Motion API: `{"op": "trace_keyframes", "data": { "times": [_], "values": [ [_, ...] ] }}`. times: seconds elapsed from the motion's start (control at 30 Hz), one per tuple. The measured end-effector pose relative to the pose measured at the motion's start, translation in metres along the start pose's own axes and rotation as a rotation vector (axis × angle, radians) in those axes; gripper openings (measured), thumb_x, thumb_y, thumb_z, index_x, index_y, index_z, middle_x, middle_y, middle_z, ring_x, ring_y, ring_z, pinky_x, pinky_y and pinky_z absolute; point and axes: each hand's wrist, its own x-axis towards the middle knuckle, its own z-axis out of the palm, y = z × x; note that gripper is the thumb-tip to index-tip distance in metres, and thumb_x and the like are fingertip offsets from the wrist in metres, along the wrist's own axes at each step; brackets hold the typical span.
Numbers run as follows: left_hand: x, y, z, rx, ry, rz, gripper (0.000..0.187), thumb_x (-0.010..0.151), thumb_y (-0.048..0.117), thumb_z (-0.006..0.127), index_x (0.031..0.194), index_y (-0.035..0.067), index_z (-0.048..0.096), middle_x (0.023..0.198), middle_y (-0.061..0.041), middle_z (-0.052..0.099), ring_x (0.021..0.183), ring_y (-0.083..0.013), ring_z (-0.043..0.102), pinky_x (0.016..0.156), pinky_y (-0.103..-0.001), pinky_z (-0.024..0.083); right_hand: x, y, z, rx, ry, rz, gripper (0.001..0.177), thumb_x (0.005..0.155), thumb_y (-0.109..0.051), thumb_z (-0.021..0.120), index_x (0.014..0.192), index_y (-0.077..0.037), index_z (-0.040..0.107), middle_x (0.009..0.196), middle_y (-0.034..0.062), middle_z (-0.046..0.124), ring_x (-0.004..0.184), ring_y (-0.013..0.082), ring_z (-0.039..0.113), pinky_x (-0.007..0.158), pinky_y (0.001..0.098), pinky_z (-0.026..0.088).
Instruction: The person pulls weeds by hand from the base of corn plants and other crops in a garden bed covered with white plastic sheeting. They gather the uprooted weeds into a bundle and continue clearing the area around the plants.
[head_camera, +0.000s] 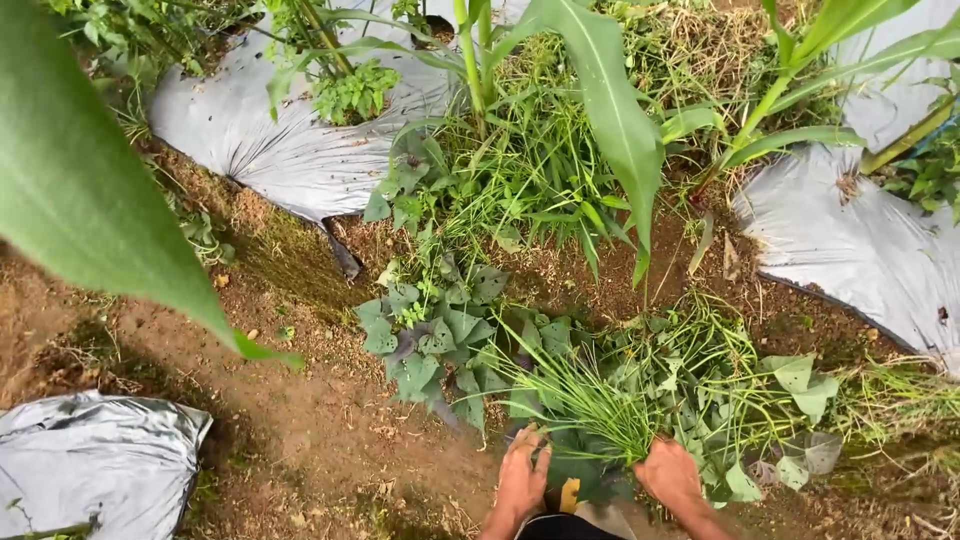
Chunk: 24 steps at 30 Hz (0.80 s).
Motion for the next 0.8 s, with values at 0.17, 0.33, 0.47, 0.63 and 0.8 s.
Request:
{"op": "trace_keyframes", "data": {
  "times": [0.17, 0.33, 0.47, 0.63, 0.8],
  "values": [
    [-0.005, -0.020, 0.002, -0.057, 0.150, 0.101, 0.046, 0.101, 0.038, 0.048, 0.141, 0.020, 0.059, 0.155, -0.008, 0.049, 0.145, -0.0283, 0.042, 0.118, -0.054, 0.033, 0.003, 0.010, 0.007, -0.042, -0.012, 0.017, 0.036, 0.098, -0.048, 0.063, 0.106, -0.013, 0.065, 0.091, -0.0009, 0.069, 0.074, 0.0098, 0.065, 0.064, 0.0214, 0.060],
    [0.003, -0.041, -0.009, -0.087, 0.178, 0.093, 0.045, 0.100, 0.034, 0.049, 0.143, 0.022, 0.059, 0.152, -0.009, 0.051, 0.142, -0.0269, 0.047, 0.118, -0.049, 0.035, 0.012, -0.011, 0.009, -0.048, 0.009, 0.008, 0.037, 0.094, -0.053, 0.065, 0.103, -0.017, 0.063, 0.093, -0.0040, 0.065, 0.085, 0.0100, 0.060, 0.077, 0.0240, 0.058],
    [0.014, -0.058, -0.041, -0.074, 0.214, 0.135, 0.046, 0.099, 0.035, 0.049, 0.139, 0.017, 0.062, 0.148, -0.009, 0.057, 0.138, -0.0257, 0.052, 0.115, -0.043, 0.038, 0.031, -0.047, 0.018, -0.051, 0.069, -0.043, 0.030, 0.093, -0.044, 0.065, 0.100, -0.016, 0.063, 0.090, -0.0029, 0.065, 0.085, 0.0117, 0.059, 0.081, 0.0272, 0.058],
    [0.030, -0.082, -0.120, -0.096, 0.184, 0.152, 0.044, 0.098, 0.035, 0.051, 0.137, 0.018, 0.064, 0.148, -0.009, 0.056, 0.138, -0.0264, 0.052, 0.115, -0.043, 0.038, 0.038, -0.135, 0.018, 0.002, 0.069, -0.045, 0.035, 0.093, -0.047, 0.064, 0.104, -0.013, 0.063, 0.096, 0.0001, 0.068, 0.088, 0.0138, 0.065, 0.083, 0.0289, 0.061],
    [0.055, -0.115, -0.213, -0.036, 0.150, 0.157, 0.045, 0.098, 0.034, 0.052, 0.139, 0.019, 0.063, 0.148, -0.013, 0.054, 0.137, -0.0301, 0.052, 0.113, -0.046, 0.039, 0.028, -0.248, 0.007, 0.103, 0.056, -0.013, 0.040, 0.092, -0.046, 0.070, 0.107, -0.009, 0.065, 0.110, 0.0081, 0.068, 0.089, 0.0176, 0.068, 0.077, 0.0283, 0.065]
  ]
}}
